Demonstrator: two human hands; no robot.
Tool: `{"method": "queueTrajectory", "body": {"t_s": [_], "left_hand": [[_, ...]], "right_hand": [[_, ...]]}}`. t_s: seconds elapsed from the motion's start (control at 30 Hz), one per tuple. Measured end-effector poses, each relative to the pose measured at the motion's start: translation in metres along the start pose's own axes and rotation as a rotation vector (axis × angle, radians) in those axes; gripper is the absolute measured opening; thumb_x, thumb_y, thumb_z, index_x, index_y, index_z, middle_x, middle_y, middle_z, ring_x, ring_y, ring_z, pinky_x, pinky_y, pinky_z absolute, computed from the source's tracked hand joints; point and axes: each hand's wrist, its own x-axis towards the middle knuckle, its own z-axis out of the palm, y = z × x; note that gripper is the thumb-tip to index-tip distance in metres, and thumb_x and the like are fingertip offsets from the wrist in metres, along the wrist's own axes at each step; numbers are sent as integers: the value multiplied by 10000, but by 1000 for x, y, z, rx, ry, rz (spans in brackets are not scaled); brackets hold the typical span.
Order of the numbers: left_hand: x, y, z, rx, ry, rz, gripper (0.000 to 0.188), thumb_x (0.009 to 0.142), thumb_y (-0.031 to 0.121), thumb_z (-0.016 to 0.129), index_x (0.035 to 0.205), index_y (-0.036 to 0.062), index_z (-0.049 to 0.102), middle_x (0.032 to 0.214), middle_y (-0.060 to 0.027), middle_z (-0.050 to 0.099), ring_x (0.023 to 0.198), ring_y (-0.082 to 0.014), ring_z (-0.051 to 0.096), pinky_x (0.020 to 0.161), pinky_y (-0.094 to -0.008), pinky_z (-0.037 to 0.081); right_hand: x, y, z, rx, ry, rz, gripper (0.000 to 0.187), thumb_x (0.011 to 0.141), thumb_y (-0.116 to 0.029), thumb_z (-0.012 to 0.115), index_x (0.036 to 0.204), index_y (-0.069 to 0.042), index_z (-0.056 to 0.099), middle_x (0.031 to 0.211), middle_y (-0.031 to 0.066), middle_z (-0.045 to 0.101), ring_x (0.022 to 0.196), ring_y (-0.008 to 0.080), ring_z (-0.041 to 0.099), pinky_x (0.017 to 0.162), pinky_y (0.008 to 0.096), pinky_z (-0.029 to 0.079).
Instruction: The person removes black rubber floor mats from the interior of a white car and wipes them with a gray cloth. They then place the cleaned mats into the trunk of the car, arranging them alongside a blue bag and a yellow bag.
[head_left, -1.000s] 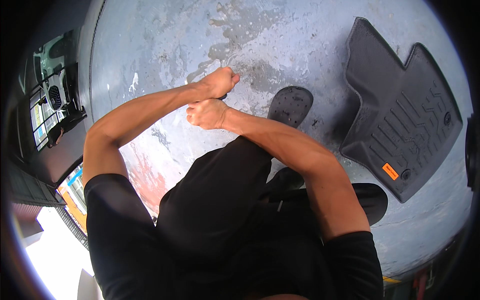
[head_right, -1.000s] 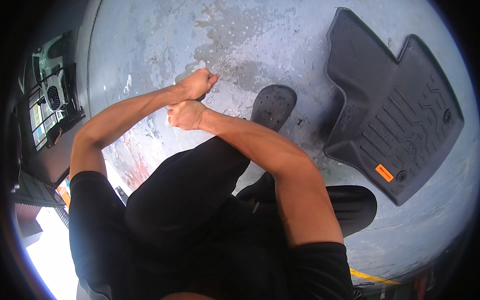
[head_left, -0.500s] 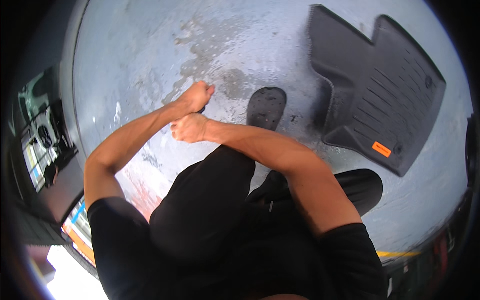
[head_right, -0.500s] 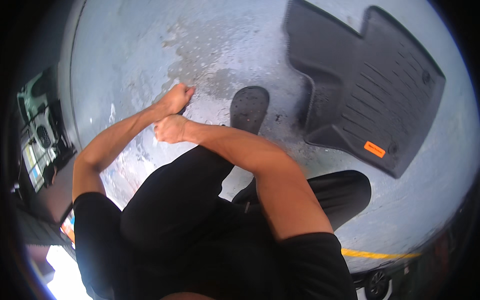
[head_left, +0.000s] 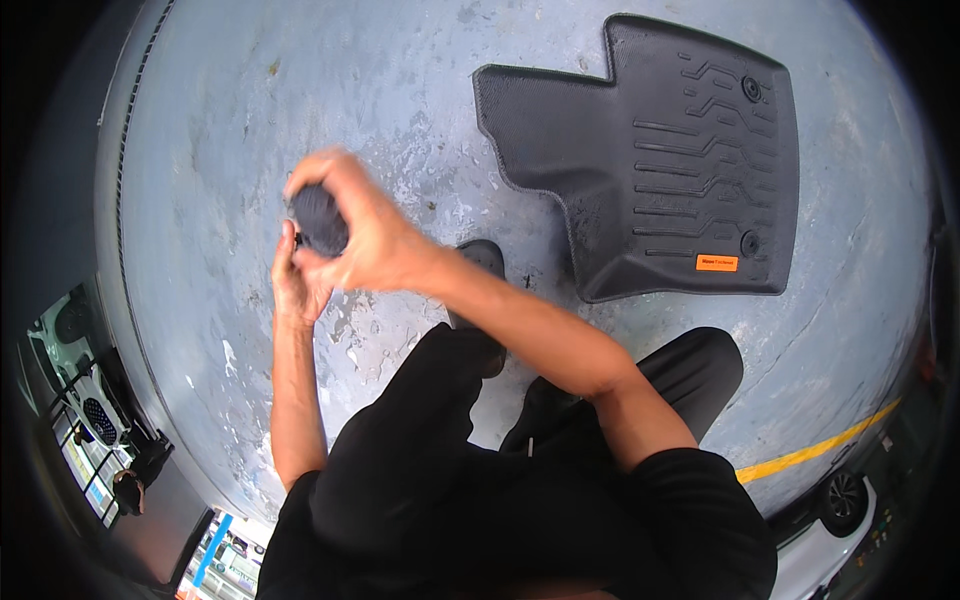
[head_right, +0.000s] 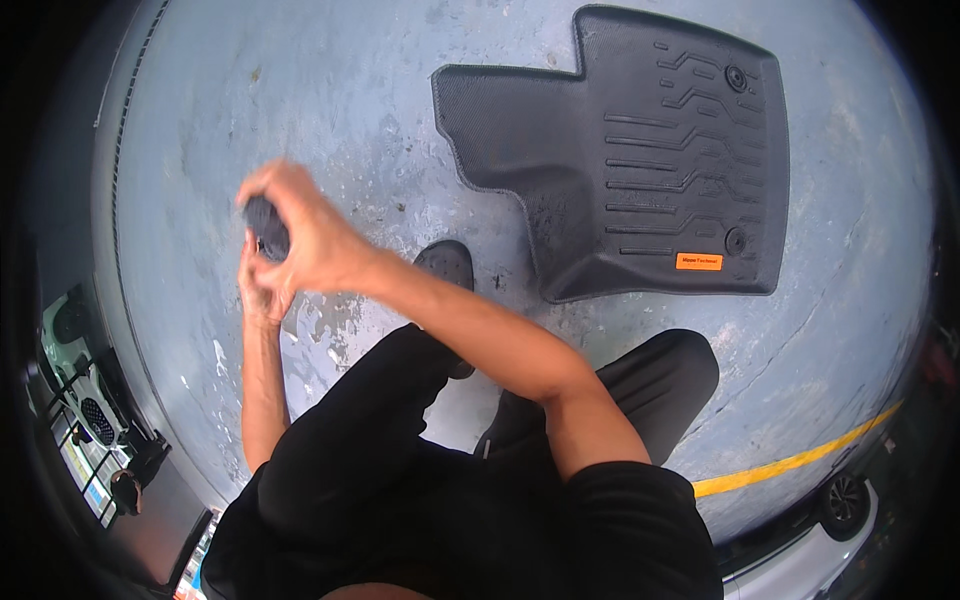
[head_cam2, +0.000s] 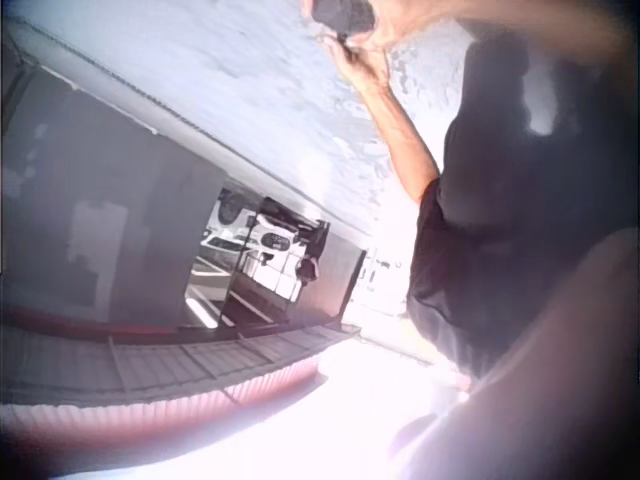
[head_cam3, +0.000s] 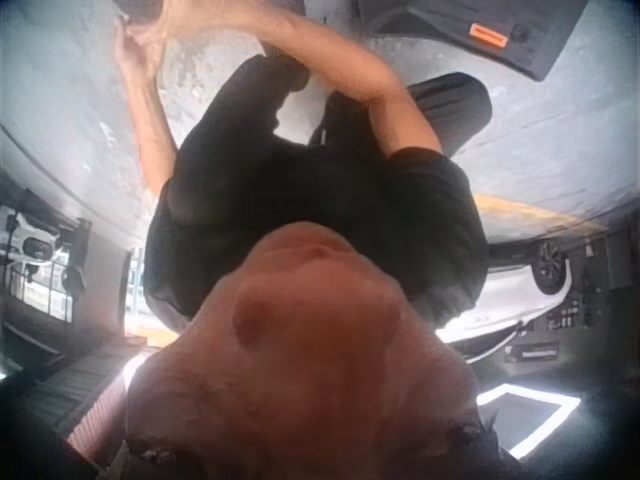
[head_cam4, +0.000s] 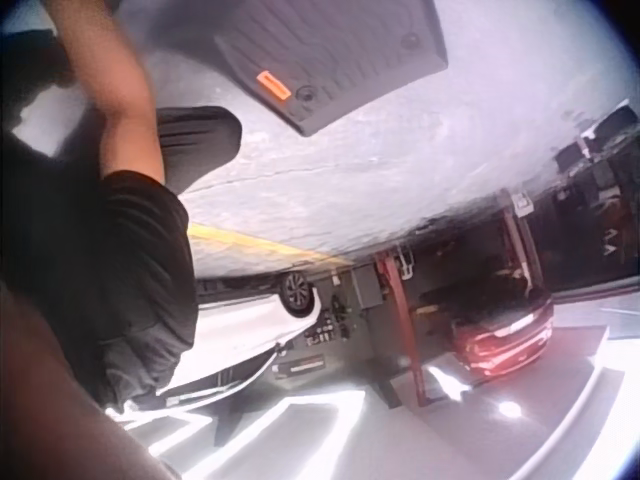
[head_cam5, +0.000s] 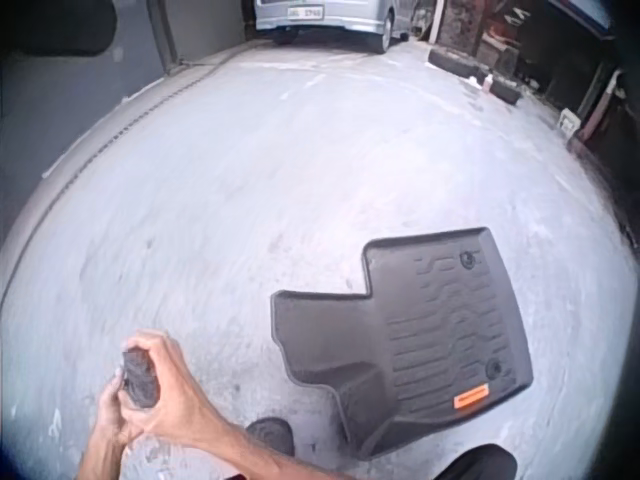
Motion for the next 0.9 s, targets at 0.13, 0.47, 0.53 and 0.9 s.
{"method": "queueTrajectory", "body": {"t_s": [0.13, 0.47, 0.53, 0.9], "left_hand": [[12, 7, 103, 922, -62, 292, 534, 885, 149, 711, 1365, 18, 516, 1309, -117, 572, 1176, -212, 589, 871, -359, 574], [69, 1, 210, 462, -257, 883, 188, 893, -75, 698, 1067, -17, 656, 1163, -125, 621, 1098, -175, 614, 964, -295, 518], [64, 11, 243, 364, -326, 837, 194, 885, -72, 709, 1057, -15, 640, 1154, -117, 623, 1070, -173, 625, 955, -300, 525], [76, 33, 352, 764, -642, 1215, 729, 742, -26, 834, 1395, 64, 521, 928, 10, 498, 888, -116, 510, 792, -250, 446]], "right_hand": [[26, 0, -105, 39, -16, 280, 659, 753, -82, 798, 1337, -81, 493, 1027, 54, 613, 1029, 244, 608, 966, 366, 500], [-12, -46, -226, 652, 251, 711, 773, 894, -442, 745, 1474, -65, 400, 1169, 98, 631, 797, 138, 609, 503, 240, 418], [-18, -59, -217, 551, 127, 452, 674, 932, -473, 681, 1426, -69, 466, 1210, 89, 638, 962, 161, 635, 599, 261, 516], [-9, -116, -257, -313, 373, 188, 341, 1009, -264, 620, 1106, 47, 719, 1321, 84, 617, 1067, 126, 580, 996, 299, 420]]}}
